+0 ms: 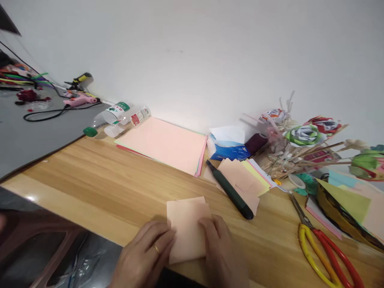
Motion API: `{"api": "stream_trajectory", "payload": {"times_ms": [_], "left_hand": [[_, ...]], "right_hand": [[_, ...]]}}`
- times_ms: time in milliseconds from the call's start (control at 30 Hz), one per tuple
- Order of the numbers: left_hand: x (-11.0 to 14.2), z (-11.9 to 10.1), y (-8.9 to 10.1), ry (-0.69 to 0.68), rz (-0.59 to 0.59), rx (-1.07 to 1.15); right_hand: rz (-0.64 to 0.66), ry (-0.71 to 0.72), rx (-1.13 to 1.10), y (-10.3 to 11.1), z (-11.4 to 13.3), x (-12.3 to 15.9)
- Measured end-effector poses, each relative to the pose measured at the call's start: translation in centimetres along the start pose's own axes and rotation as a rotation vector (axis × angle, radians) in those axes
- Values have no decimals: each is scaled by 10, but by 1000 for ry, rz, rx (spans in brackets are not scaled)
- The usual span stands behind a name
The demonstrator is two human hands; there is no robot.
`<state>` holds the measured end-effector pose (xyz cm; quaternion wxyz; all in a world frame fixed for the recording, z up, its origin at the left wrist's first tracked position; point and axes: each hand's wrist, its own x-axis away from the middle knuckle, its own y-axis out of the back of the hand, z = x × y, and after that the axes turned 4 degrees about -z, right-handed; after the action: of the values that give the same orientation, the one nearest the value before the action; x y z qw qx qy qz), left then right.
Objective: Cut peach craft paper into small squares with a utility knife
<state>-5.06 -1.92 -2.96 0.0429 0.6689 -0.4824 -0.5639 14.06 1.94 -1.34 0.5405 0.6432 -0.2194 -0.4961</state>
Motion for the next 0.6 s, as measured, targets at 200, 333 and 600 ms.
{"api": "stream_trajectory", "payload": {"times_ms": [200,333,600], "left_hand": [[3,11,2,-14,77,-103],[-6,11,1,-30,33,-188],[2,23,9,-182,162,-129]], "right_hand": [[70,93,-41,-3,-4,-8],[129,66,7,-2,-5,-13],[126,56,51,-1,0,-18]]}}
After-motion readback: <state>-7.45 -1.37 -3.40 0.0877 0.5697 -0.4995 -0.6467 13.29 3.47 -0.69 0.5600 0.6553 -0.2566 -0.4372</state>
